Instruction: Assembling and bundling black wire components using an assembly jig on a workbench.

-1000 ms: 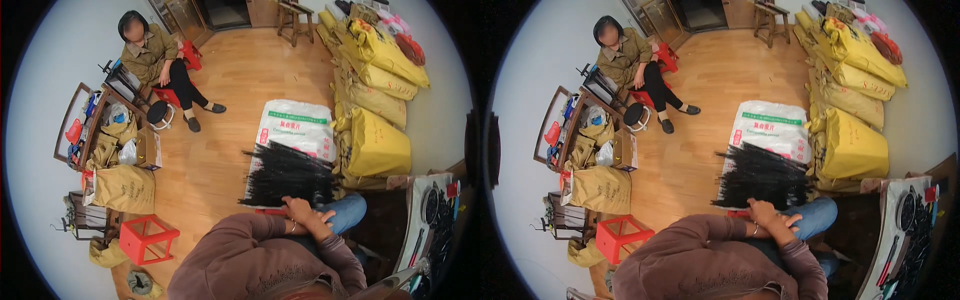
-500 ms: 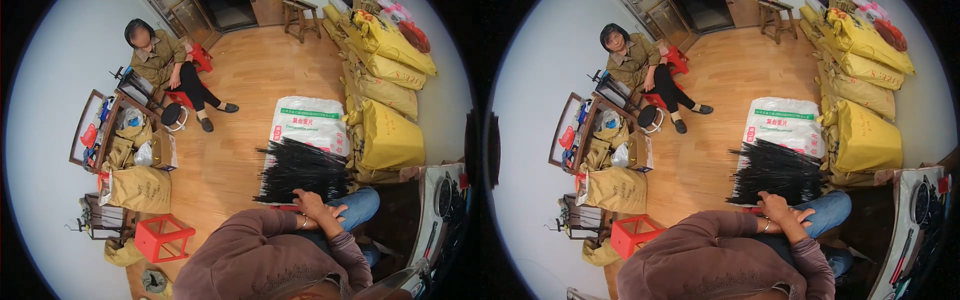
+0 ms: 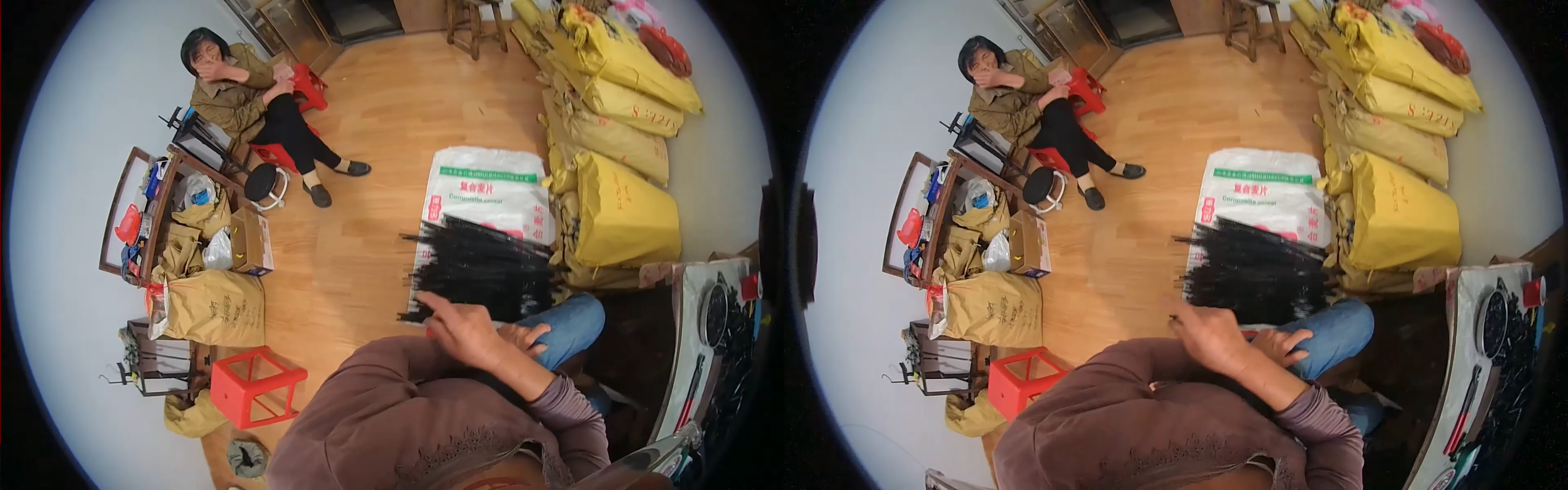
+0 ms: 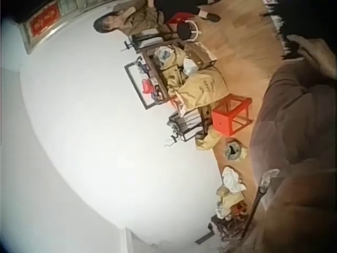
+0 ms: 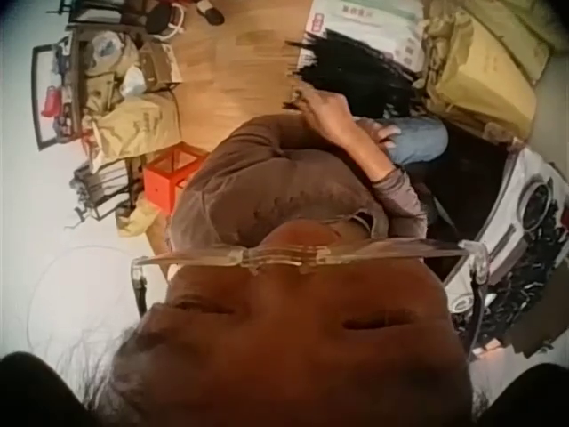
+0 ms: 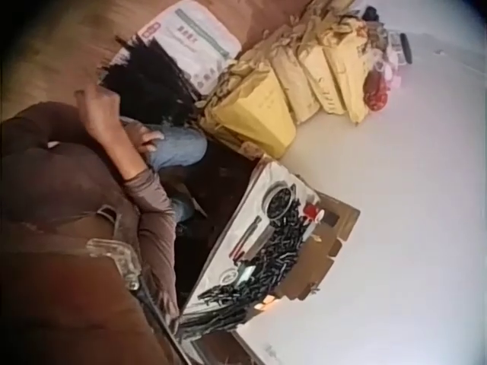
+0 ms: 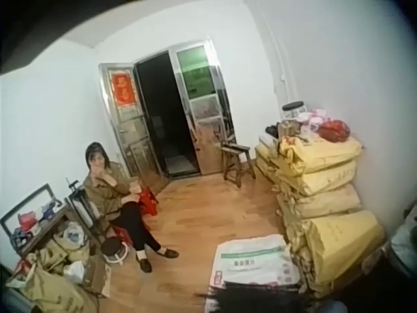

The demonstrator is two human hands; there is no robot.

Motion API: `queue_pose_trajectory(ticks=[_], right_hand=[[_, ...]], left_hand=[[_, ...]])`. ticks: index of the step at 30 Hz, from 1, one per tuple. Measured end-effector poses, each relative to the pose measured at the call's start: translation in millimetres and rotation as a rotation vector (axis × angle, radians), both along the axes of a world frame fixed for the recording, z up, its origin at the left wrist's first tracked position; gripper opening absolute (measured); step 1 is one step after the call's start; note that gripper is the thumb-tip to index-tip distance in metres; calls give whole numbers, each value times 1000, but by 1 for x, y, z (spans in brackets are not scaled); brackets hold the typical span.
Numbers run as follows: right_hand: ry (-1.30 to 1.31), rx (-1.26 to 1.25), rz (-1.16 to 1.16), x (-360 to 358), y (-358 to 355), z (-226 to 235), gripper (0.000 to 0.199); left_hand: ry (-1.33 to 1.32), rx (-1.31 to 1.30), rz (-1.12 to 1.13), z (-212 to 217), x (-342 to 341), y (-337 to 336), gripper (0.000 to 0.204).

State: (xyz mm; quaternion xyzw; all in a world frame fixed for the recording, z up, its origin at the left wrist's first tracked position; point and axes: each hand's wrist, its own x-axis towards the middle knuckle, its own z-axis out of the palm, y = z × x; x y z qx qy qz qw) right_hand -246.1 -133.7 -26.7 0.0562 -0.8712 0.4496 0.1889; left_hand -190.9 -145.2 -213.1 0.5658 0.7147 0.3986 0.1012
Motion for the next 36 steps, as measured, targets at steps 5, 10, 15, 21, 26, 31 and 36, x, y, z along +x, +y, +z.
queue_pose_trajectory(ticks=[5,10,15,21,26,31,36], right_hand=[[-356,75,-94,34,12,-90,36],[-598,-9,-161,38,24,-89,32],[-595,-32,-147,46,21,-103,33],[-570,-56,-124,43,23,-104,37],[-302,-204,-110,19,20,-6,62],[271,-170,-3,28,51,99,78],[444,-124,-59,51,54,120,55]], left_hand=[[-60,-26,-79,-7,4,11,45],[-76,-177,-223,7,-12,6,48],[-58,-63,-237,8,-9,4,45],[-124,-151,-221,12,-9,5,47],[-25,-84,-108,0,3,0,47],[-112,-165,-142,5,-1,4,42],[-487,-171,-91,0,-5,-20,44]])
